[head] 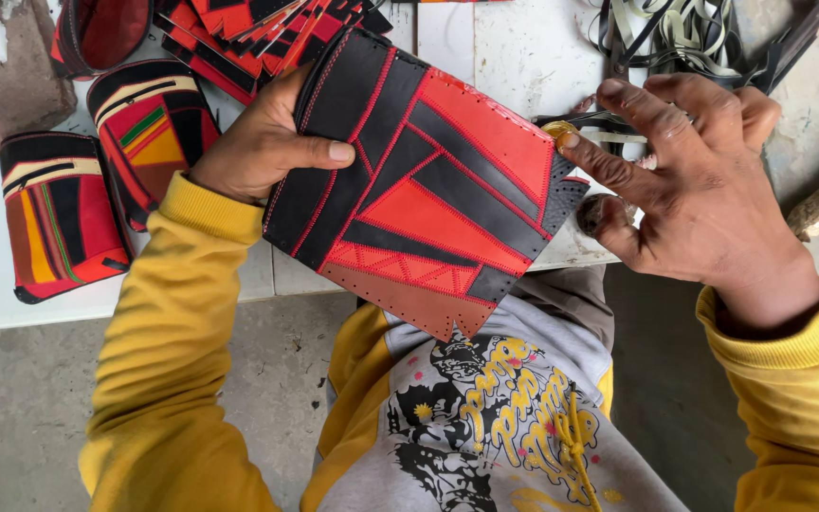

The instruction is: The person holds a patchwork leather bag panel and applies adhesive by hand along its edges, dipping fingers into a small jar of glue and rubbing the adhesive around the bag's perimeter, turning the bag to reach different sides before setting it down on the table.

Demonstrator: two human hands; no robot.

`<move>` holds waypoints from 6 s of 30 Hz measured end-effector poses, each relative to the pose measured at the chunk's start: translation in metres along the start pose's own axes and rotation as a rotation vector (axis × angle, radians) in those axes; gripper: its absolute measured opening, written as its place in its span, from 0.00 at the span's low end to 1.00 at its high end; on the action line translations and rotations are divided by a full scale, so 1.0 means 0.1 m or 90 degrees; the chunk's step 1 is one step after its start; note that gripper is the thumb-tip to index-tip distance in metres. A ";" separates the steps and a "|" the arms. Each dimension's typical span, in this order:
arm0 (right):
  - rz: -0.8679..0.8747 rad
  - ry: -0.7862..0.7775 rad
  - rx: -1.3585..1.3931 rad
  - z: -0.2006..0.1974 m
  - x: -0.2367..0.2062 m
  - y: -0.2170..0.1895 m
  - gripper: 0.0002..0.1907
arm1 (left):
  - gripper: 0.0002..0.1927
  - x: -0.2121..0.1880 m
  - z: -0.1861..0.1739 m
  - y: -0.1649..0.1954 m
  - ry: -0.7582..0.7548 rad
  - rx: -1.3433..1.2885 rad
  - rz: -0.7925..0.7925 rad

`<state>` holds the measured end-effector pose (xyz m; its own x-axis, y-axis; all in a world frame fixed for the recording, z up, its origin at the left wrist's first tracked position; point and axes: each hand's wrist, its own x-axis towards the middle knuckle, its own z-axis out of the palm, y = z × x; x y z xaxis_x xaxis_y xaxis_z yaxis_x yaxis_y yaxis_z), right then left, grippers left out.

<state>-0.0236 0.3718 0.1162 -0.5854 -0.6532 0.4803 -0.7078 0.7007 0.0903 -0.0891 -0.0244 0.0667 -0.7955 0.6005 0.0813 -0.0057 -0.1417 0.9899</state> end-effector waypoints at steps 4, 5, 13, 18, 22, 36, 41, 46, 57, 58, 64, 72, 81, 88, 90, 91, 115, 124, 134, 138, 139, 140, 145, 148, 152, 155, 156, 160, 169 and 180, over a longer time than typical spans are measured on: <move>-0.018 0.000 -0.071 0.03 -0.08 0.03 0.26 | 0.30 -0.02 -0.02 -0.04 0.012 0.028 0.008; -0.011 -0.015 -0.088 0.05 -0.11 0.05 0.24 | 0.30 -0.03 -0.02 -0.03 0.014 0.029 0.005; 0.128 -0.189 0.040 0.78 -0.26 0.40 0.25 | 0.28 -0.23 -0.05 0.04 0.105 0.113 0.043; 0.140 -0.248 0.040 1.13 -0.17 0.49 0.25 | 0.30 -0.25 -0.07 0.04 0.093 0.110 0.057; 0.124 -0.309 0.045 1.14 -0.05 0.47 0.26 | 0.33 -0.22 -0.03 0.01 0.070 0.118 0.045; 0.090 -0.053 0.438 0.17 0.09 0.20 0.30 | 0.33 -0.06 0.10 -0.03 -0.012 0.079 0.013; 0.064 -0.035 0.359 0.15 0.12 0.17 0.35 | 0.31 -0.10 0.15 0.03 0.024 0.050 0.017; 0.093 -0.027 0.311 0.17 -0.01 0.17 0.33 | 0.30 -0.20 0.13 0.00 0.056 0.036 0.029; 0.178 -0.230 0.043 0.66 -0.22 0.35 0.28 | 0.28 -0.51 0.22 -0.11 0.259 -0.021 0.124; 0.174 -0.234 0.036 0.78 -0.23 0.40 0.26 | 0.29 -0.55 0.25 -0.14 0.305 -0.039 0.147; 0.174 -0.343 0.031 1.24 -0.18 0.52 0.24 | 0.27 -0.57 0.40 -0.34 0.342 -0.026 0.141; 0.191 -0.255 0.040 0.67 -0.42 0.41 0.25 | 0.27 -0.47 0.42 -0.34 0.266 -0.042 0.119; 0.213 -0.032 0.759 0.39 -0.42 0.27 0.44 | 0.26 -0.39 0.52 -0.30 0.204 -0.021 0.104; 0.181 -0.054 0.677 0.43 -0.34 0.34 0.44 | 0.28 -0.38 0.57 -0.25 0.198 -0.033 0.094; 0.193 -0.058 0.654 0.42 -0.33 0.34 0.44 | 0.28 -0.39 0.57 -0.26 0.197 -0.019 0.097; 0.197 -0.060 0.667 0.41 -0.32 0.34 0.43 | 0.28 -0.39 0.57 -0.26 0.196 -0.011 0.099; 0.154 -0.028 0.225 0.10 -0.10 0.16 0.32 | 0.27 -0.41 0.54 -0.28 0.196 -0.006 0.104; 0.195 -0.002 0.328 0.15 -0.14 0.14 0.37 | 0.27 -0.41 0.54 -0.28 0.197 0.003 0.106; 0.196 0.022 0.096 0.20 -0.22 0.23 0.36 | 0.27 -0.42 0.52 -0.32 0.203 -0.016 0.103; 0.289 0.062 0.152 0.17 -0.33 0.38 0.33 | 0.27 -0.43 0.52 -0.31 0.209 -0.011 0.110; 0.301 0.073 0.202 0.16 -0.34 0.38 0.31 | 0.27 -0.43 0.52 -0.31 0.213 -0.008 0.108; 0.304 0.081 0.285 0.18 -0.33 0.35 0.28 | 0.27 -0.43 0.52 -0.31 0.213 -0.006 0.111; 0.283 0.085 0.514 0.27 -0.22 0.11 0.28 | 0.28 -0.41 0.53 -0.32 0.201 -0.004 0.114; 0.247 0.030 0.420 0.30 -0.21 0.09 0.31 | 0.28 -0.40 0.54 -0.32 0.206 -0.008 0.110; 0.214 0.065 0.144 0.40 -0.35 0.35 0.28 | 0.27 -0.42 0.54 -0.31 0.212 -0.021 0.112; 0.295 0.106 0.092 0.49 -0.51 0.61 0.31 | 0.28 -0.44 0.52 -0.31 0.216 -0.019 0.123; 0.298 0.117 0.105 0.52 -0.56 0.65 0.32 | 0.28 -0.45 0.52 -0.31 0.213 -0.028 0.124; 0.240 0.156 0.190 0.54 -0.70 0.49 0.36 | 0.26 -0.44 0.52 -0.35 0.216 -0.047 0.115; 0.086 0.134 0.106 0.20 -0.30 -0.11 0.42 | 0.29 -0.44 0.59 -0.31 0.216 -0.002 0.143; 0.065 0.112 0.050 0.23 -0.13 -0.14 0.45 | 0.29 -0.48 0.60 -0.27 0.214 0.004 0.141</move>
<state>-0.0149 0.3639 0.0884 -0.5823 -0.5150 0.6290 -0.6812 0.7314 -0.0317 -0.0139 -0.0022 0.0435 -0.9306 0.2653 0.2521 0.1916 -0.2336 0.9533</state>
